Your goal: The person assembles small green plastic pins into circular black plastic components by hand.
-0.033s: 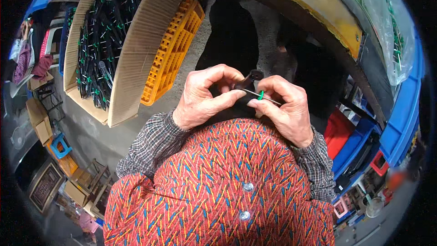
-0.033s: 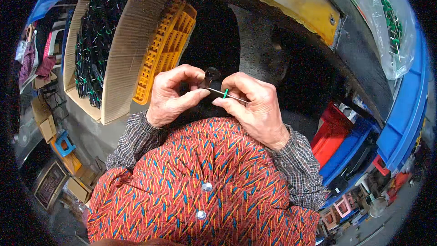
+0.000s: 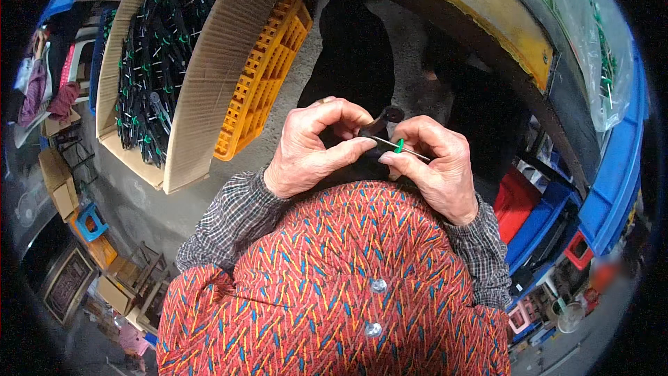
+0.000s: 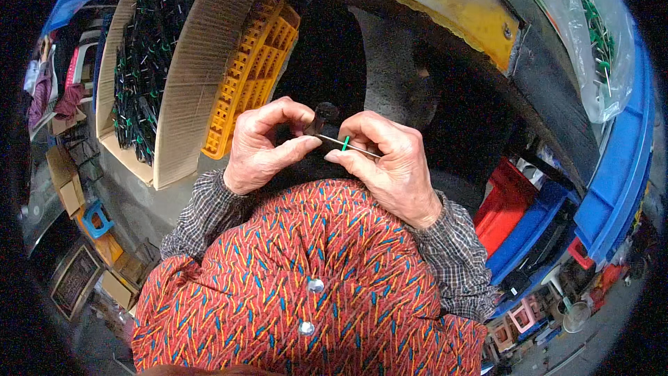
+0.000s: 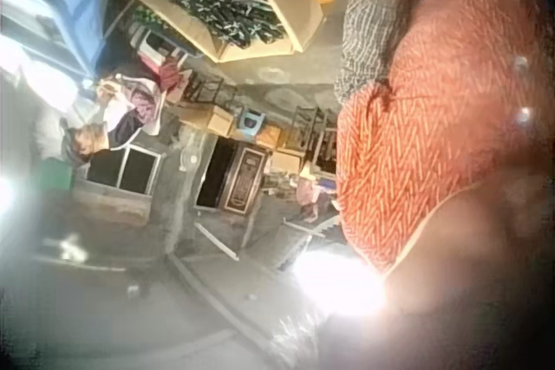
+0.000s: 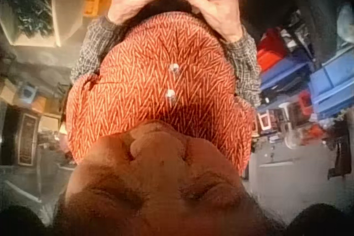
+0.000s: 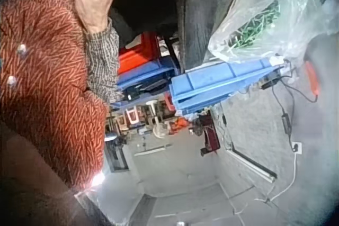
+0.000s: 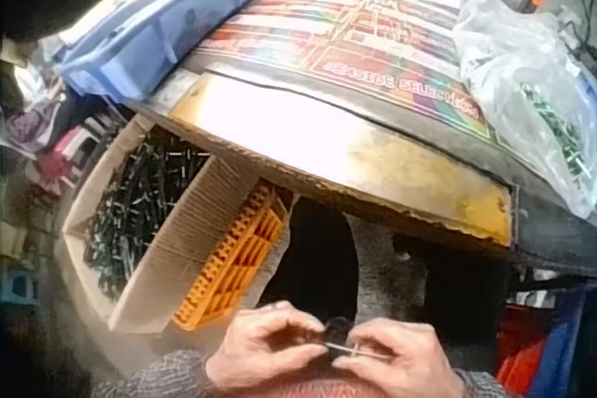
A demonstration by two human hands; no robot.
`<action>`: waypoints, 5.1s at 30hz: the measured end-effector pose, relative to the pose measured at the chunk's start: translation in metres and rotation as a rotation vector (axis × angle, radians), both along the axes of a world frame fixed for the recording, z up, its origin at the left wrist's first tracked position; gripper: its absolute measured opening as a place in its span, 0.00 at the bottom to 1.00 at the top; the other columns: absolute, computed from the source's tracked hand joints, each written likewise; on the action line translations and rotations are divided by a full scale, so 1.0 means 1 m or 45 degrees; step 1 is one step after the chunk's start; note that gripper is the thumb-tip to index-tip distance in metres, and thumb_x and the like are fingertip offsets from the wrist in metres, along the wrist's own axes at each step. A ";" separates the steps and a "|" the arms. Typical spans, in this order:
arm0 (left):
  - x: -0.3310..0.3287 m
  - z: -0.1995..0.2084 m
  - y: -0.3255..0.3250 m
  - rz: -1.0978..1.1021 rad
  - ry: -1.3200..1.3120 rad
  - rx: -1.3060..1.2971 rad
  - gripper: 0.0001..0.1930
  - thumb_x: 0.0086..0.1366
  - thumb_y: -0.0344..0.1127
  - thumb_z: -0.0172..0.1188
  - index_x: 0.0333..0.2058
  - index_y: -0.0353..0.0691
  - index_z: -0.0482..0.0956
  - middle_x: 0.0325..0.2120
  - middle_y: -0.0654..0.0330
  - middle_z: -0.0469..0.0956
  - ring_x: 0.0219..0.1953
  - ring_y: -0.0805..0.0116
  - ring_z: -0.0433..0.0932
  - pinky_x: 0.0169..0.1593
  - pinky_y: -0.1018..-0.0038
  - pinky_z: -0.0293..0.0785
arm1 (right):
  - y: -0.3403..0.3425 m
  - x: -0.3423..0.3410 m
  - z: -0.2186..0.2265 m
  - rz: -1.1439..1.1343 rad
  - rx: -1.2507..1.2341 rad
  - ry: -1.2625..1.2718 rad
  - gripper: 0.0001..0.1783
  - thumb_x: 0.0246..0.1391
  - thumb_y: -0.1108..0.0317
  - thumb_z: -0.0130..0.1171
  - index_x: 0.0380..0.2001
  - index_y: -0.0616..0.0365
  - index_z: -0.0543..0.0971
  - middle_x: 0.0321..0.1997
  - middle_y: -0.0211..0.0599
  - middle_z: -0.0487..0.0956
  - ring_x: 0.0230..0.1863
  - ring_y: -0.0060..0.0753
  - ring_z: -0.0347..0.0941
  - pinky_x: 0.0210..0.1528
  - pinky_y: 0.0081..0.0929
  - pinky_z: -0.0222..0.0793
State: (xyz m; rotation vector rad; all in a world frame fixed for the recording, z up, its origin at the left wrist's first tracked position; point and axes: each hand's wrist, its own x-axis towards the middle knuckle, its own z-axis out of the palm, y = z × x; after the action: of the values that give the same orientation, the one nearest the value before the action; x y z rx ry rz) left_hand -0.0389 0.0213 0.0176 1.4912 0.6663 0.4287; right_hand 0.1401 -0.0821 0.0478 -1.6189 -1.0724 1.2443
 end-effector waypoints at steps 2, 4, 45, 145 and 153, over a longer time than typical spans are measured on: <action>0.003 -0.002 -0.005 0.015 -0.034 -0.056 0.09 0.54 0.24 0.65 0.35 0.32 0.78 0.29 0.64 0.75 0.32 0.81 0.72 0.36 0.83 0.68 | -0.004 0.002 -0.002 -0.094 -0.052 0.154 0.10 0.44 0.76 0.67 0.31 0.64 0.77 0.24 0.26 0.73 0.24 0.12 0.66 0.25 0.15 0.62; 0.004 0.000 -0.011 0.037 -0.057 -0.108 0.09 0.54 0.24 0.65 0.35 0.32 0.77 0.31 0.64 0.75 0.34 0.80 0.72 0.38 0.83 0.68 | -0.007 0.003 -0.003 -0.099 -0.044 0.131 0.10 0.44 0.76 0.67 0.31 0.63 0.77 0.24 0.26 0.74 0.24 0.11 0.66 0.26 0.14 0.62; 0.038 -0.016 -0.023 0.136 -0.029 0.442 0.11 0.44 0.26 0.69 0.27 0.36 0.77 0.25 0.56 0.76 0.27 0.62 0.78 0.28 0.73 0.73 | -0.023 0.027 -0.037 -0.062 -0.223 0.154 0.13 0.50 0.77 0.62 0.41 0.66 0.78 0.35 0.30 0.79 0.38 0.19 0.74 0.43 0.19 0.70; 0.068 0.059 -0.054 -0.289 0.032 0.368 0.07 0.55 0.29 0.63 0.33 0.34 0.79 0.20 0.63 0.75 0.24 0.78 0.71 0.30 0.80 0.67 | -0.144 0.163 0.169 -0.838 0.373 -1.693 0.04 0.49 0.73 0.60 0.30 0.62 0.79 0.27 0.40 0.77 0.28 0.37 0.75 0.32 0.28 0.69; 0.068 0.056 -0.060 -0.298 0.036 0.349 0.06 0.55 0.27 0.63 0.33 0.34 0.79 0.21 0.63 0.75 0.24 0.78 0.71 0.30 0.79 0.67 | -0.206 0.280 0.172 -0.727 -0.542 -1.808 0.17 0.41 0.56 0.65 0.26 0.62 0.81 0.24 0.46 0.78 0.31 0.47 0.76 0.33 0.39 0.68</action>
State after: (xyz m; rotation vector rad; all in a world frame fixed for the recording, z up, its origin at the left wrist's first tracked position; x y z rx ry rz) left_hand 0.0289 -0.0389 0.0736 1.8146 0.4596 0.3282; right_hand 0.4202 -0.2882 0.2196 -2.9546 -0.9250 -0.2685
